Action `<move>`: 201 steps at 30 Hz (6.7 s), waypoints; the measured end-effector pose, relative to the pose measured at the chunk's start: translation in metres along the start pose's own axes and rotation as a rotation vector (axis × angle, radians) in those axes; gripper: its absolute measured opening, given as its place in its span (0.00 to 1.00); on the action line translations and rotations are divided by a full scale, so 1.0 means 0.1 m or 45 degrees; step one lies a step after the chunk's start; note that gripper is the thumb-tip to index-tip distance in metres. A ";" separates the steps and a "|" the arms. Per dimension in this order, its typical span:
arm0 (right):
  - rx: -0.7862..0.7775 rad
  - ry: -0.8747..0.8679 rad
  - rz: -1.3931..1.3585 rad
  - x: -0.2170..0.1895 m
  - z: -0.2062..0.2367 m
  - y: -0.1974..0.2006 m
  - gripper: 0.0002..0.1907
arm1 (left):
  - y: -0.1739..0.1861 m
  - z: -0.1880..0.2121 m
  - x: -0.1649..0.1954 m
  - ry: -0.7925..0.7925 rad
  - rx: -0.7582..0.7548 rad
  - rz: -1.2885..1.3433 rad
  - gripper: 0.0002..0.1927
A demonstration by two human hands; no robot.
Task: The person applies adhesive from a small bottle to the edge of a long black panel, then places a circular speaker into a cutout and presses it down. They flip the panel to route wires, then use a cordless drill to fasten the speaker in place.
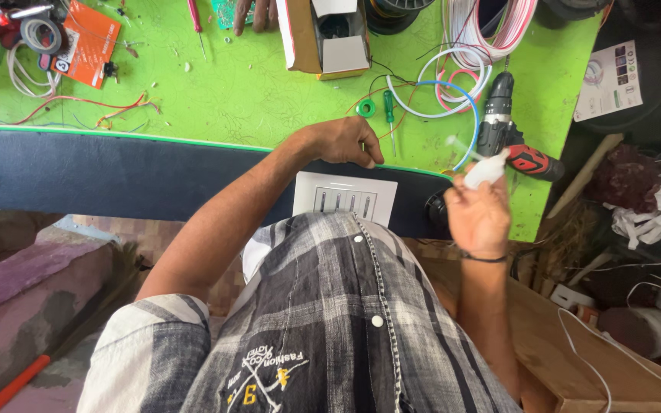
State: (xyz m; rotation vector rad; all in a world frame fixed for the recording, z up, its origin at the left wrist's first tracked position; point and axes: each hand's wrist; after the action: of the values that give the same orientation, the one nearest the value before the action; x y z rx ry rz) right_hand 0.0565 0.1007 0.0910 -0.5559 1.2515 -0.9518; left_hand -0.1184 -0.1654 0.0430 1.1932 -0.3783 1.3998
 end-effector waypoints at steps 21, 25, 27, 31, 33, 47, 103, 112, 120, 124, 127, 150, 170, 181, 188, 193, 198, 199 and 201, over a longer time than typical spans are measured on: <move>-0.327 0.019 2.085 -0.63 -1.03 1.42 0.22 | -0.78 -1.00 0.10 0.120 -0.266 0.030 0.11; -0.353 0.079 2.035 -0.69 -1.03 1.44 0.23 | -0.77 -1.06 0.18 0.100 -0.290 0.030 0.11; -0.331 0.062 2.036 -0.73 -1.05 1.48 0.25 | -0.77 -1.09 0.22 0.097 -0.288 0.033 0.11; -0.324 0.041 2.030 -0.74 -1.07 1.61 0.28 | -0.77 -1.08 0.28 0.125 -0.261 -0.008 0.10; -0.354 0.053 2.026 -0.73 -1.05 1.63 0.30 | -0.77 -1.04 0.29 0.120 -0.254 -0.011 0.11; -0.539 -0.072 1.802 -0.40 -0.35 0.81 0.12 | -0.72 -0.92 0.23 0.072 -0.167 -0.104 0.13; -0.850 0.060 1.949 -0.05 -0.10 0.36 0.16 | -1.10 -0.19 0.19 -0.229 0.353 -0.279 0.22; -0.843 0.067 1.942 -0.05 -0.09 0.36 0.15 | -1.08 -0.04 0.33 -0.112 0.417 -0.330 0.16; -0.803 0.067 1.931 -0.06 -0.07 0.35 0.16 | -1.04 -0.05 0.46 0.044 0.315 -0.313 0.10; -0.779 0.060 1.912 -0.07 -0.06 0.32 0.15 | -1.09 -0.05 0.45 -0.043 0.380 -0.309 0.12; -0.753 0.041 1.910 -0.09 -0.06 0.30 0.15 | -1.10 -0.04 0.45 -0.107 0.409 -0.380 0.14; -0.319 -0.021 1.822 -0.69 0.11 0.88 0.10 | -1.28 -0.06 0.99 -0.139 0.376 -0.912 0.17; -0.299 0.022 1.770 -0.93 0.07 1.15 0.11 | -1.42 -0.29 1.20 -0.234 0.442 -1.032 0.36; -0.177 0.032 1.825 -0.99 0.22 1.23 0.11 | -1.34 -0.43 1.29 -0.242 0.388 -1.018 0.36; -0.424 0.054 1.809 -1.12 0.15 1.13 0.15 | -1.23 -0.48 1.25 -0.324 0.332 -1.019 0.30; -0.452 0.277 1.948 -0.87 0.06 0.78 0.14 | -1.21 -0.46 1.18 -0.355 0.356 -0.996 0.31; -0.578 0.389 2.118 -0.46 0.14 0.62 0.16 | -1.25 -0.44 1.11 -0.399 0.433 -0.949 0.32; -0.566 0.439 2.091 -0.44 0.15 0.62 0.16 | -1.25 -0.44 1.09 -0.385 0.420 -0.919 0.30; -0.560 0.474 2.105 -0.42 0.16 0.61 0.15 | -1.23 -0.44 0.99 -0.355 0.437 -0.775 0.26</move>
State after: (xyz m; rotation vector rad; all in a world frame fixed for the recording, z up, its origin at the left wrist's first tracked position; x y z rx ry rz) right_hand 0.0890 0.1658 0.0687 0.4267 1.6844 0.6572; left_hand -0.0069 -0.0458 0.0541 1.6236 0.0494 0.7849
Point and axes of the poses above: each hand's wrist, its own z-axis away from the middle knuckle, its own y-axis out of the back of the hand, x = y × z, and after that the axes turned 14 degrees about -z, right-handed
